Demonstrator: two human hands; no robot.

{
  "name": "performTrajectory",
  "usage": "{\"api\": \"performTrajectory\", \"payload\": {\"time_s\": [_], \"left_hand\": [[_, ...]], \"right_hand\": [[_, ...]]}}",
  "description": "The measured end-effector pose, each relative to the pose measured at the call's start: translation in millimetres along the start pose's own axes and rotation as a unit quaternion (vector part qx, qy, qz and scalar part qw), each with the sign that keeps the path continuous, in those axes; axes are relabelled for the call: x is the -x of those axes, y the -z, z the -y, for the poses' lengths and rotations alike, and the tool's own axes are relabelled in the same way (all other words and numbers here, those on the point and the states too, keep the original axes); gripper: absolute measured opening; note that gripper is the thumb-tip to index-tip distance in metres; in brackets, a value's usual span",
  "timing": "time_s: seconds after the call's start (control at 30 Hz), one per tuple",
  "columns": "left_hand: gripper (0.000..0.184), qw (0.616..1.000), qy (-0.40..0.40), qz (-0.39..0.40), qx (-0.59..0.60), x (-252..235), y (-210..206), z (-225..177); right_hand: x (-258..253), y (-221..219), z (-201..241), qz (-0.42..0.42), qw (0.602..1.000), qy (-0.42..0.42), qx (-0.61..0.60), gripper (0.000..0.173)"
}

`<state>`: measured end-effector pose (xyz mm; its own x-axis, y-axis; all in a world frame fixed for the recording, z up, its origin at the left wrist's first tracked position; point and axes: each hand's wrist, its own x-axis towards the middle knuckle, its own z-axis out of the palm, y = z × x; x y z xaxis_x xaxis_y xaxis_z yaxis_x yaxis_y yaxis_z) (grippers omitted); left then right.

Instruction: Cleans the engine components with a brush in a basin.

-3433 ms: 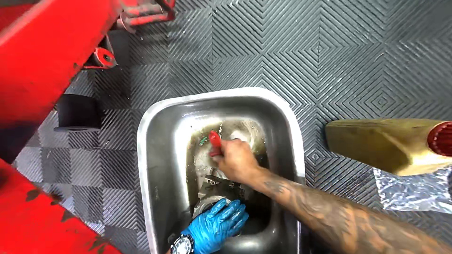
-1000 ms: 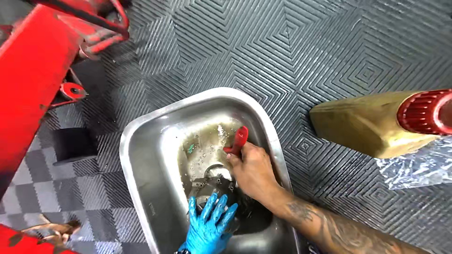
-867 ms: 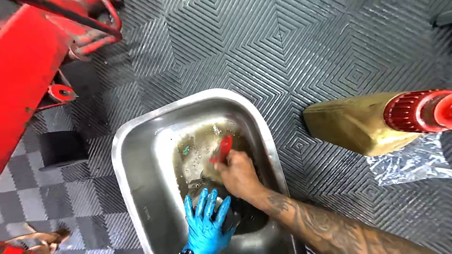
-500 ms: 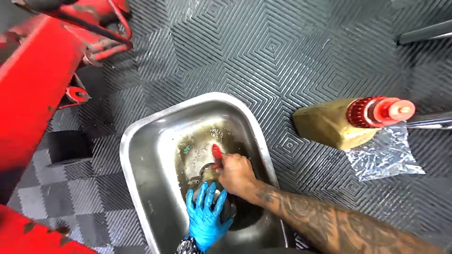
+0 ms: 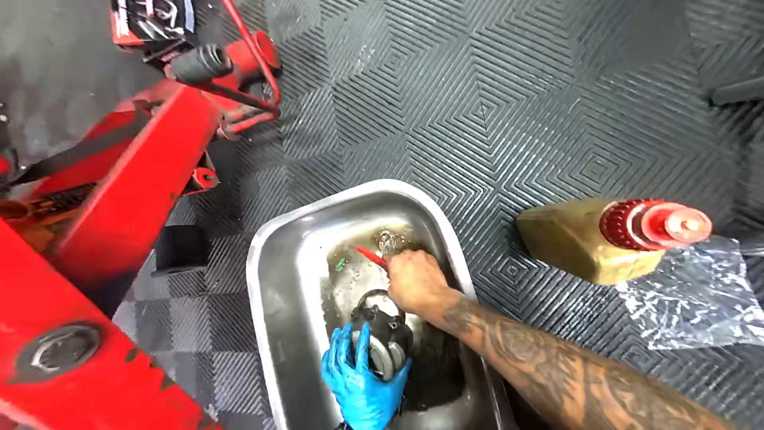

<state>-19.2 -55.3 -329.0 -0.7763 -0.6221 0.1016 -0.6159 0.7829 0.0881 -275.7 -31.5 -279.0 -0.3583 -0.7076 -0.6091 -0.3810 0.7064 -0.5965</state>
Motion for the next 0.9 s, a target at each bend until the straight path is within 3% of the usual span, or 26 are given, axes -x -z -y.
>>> {"api": "performTrajectory", "payload": {"time_s": [0.1,0.17,0.23,0.37,0.5,0.57,0.63,0.7,0.8,0.9], "left_hand": [[0.106,1.000,0.005,-0.009,-0.006,5.5,-2.0,3.8],[0.107,1.000,0.002,-0.011,-0.008,5.2,-2.8,6.3],[0.108,1.000,0.000,-0.012,-0.010,6.2,-4.8,7.0],[0.107,1.000,-0.002,-0.013,-0.004,7.5,-5.1,7.5],[0.108,1.000,-0.008,-0.016,0.003,8.5,-2.0,6.3],[0.108,1.000,-0.012,-0.017,0.006,2.6,-4.4,5.9],[0.107,1.000,-0.010,-0.010,0.001,5.2,-2.4,7.0],[0.109,1.000,-0.003,-0.011,-0.001,6.1,-1.7,4.6],[0.106,1.000,-0.004,-0.013,0.002,-0.1,-4.1,0.4],[0.105,1.000,0.002,-0.004,-0.003,5.1,-1.4,3.7]], "right_hand": [[-12.8,-25.1,12.2,0.055,0.987,0.041,-0.144,0.016],[-13.2,-44.9,7.0,0.069,0.989,0.067,-0.112,0.017],[-8.7,-45.1,-3.5,0.053,0.997,0.038,-0.043,0.021],[9.8,-47.5,7.8,0.013,0.980,-0.065,-0.187,0.019],[18.9,-49.0,-6.4,0.036,0.986,-0.093,-0.131,0.026],[13.7,-46.0,2.0,-0.001,0.982,-0.090,-0.163,0.021],[27.1,-52.9,2.9,0.036,0.978,-0.094,-0.183,0.027],[33.3,-51.1,-8.5,0.051,0.986,-0.093,-0.127,0.031],[19.9,-49.7,3.3,-0.013,0.984,-0.079,-0.162,0.020],[32.7,-61.8,-1.7,0.017,0.982,-0.059,-0.180,0.028]]}}
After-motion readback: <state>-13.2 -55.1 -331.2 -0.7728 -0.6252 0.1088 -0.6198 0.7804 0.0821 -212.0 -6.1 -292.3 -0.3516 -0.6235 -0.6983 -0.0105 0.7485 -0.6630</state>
